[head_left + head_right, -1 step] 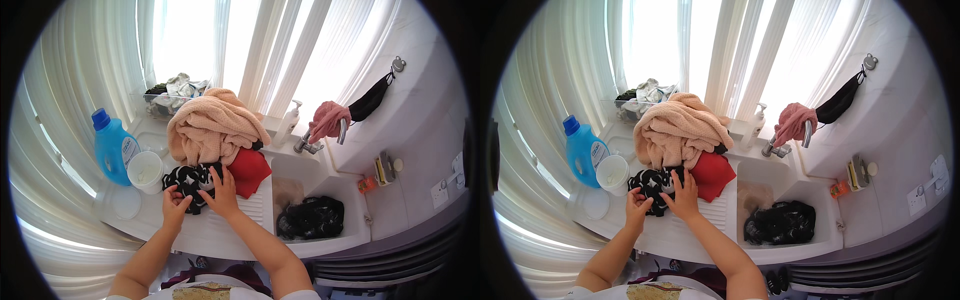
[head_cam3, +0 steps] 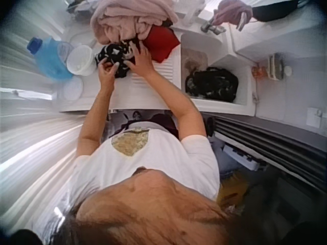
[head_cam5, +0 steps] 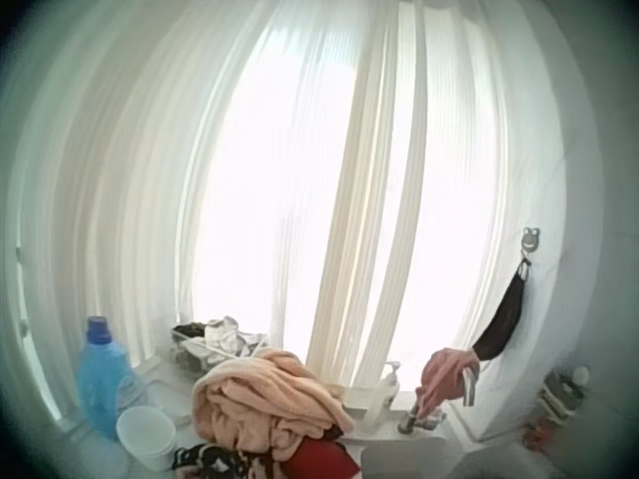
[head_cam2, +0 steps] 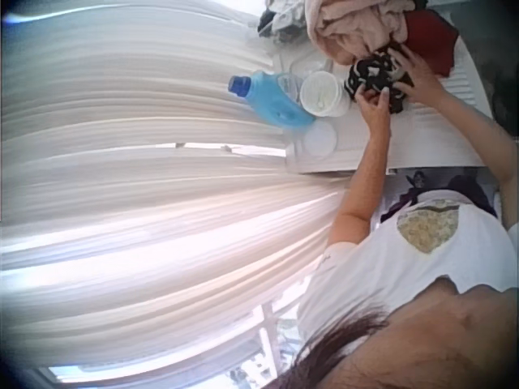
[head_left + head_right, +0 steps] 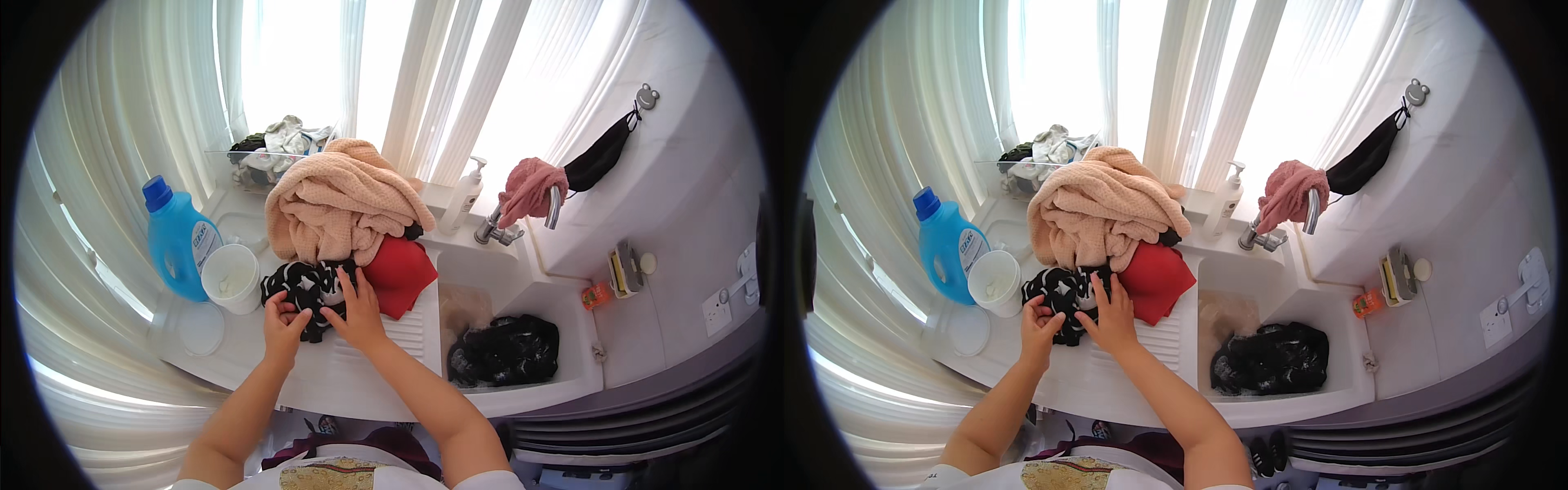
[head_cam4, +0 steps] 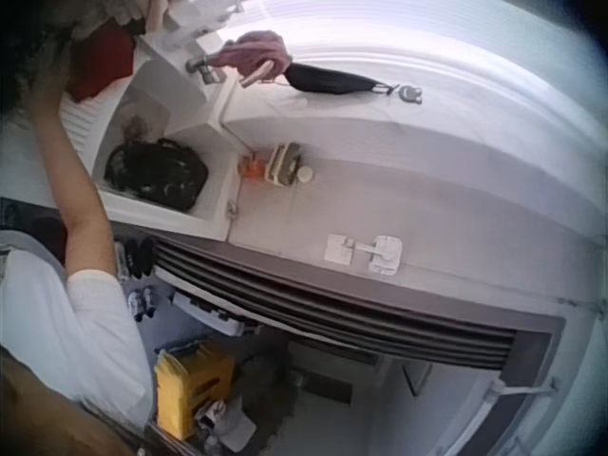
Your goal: The person washes black clothing by hand in a sink. They use a small white cup to pour water and soap solution onto the garment, then scrub and squeeze the fabric repeatedly.
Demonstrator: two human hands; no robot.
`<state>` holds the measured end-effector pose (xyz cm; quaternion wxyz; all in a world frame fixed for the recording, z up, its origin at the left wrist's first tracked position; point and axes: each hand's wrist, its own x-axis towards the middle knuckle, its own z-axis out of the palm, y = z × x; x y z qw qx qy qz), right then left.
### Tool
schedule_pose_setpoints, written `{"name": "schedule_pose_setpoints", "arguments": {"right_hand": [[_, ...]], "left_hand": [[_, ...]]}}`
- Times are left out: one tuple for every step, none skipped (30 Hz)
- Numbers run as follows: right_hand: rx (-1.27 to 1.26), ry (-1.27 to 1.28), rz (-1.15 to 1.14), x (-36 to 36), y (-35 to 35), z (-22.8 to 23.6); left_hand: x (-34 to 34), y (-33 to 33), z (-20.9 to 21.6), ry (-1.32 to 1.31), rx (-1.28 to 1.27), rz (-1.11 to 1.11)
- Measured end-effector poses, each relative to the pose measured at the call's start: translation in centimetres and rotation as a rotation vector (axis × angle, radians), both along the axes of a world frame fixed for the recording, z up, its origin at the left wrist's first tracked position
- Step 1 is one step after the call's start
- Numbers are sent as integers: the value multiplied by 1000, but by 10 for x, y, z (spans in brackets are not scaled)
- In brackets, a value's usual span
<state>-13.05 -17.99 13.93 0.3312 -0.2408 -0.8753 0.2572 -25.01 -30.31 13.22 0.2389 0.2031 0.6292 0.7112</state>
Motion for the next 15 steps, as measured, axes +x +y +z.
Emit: {"name": "schedule_pose_setpoints", "arguments": {"right_hand": [[-96, -13, 39, 10, 5, -3], [-128, -43, 59, 21, 10, 4], [-162, -15, 44, 34, 12, 12], [-124, 61, 80, 50, 21, 12], [-86, 135, 117, 70, 32, 12], [-50, 55, 121, 97, 44, 10], [-15, -25, 126, 128, 58, 6], [44, -164, 97, 163, 78, -4], [103, -301, 70, 198, 101, -15], [28, -532, 5, 230, 123, -20], [-47, -769, -66, 263, 141, -22], [-1, -1016, -154, 292, 152, -19], [21, -1165, -260, 319, 162, -22], [43, -1327, -355, 345, 173, -26], [-59, -1338, -419, 366, 186, -36]], "left_hand": [[-9, 18, -2, 35, -10, 1], [-16, 29, -4, 61, -7, 5], [-24, 37, -7, 83, -1, 6], [-28, 42, -5, 90, -36, 13], [-29, 44, -2, 96, -72, 22], [-27, 42, 0, 95, -77, 21], [-22, 39, 1, 114, -83, 19], [-12, 40, 2, 187, -125, 66], [0, 41, 5, 264, -165, 114], [18, 42, 8, 494, -180, 182], [43, 47, 11, 717, -189, 242], [69, 52, 14, 946, -201, 309], [100, 61, 20, 898, -81, 223], [128, 69, 20, 942, -61, 119], [158, 82, 23, 942, -29, -8]]}}
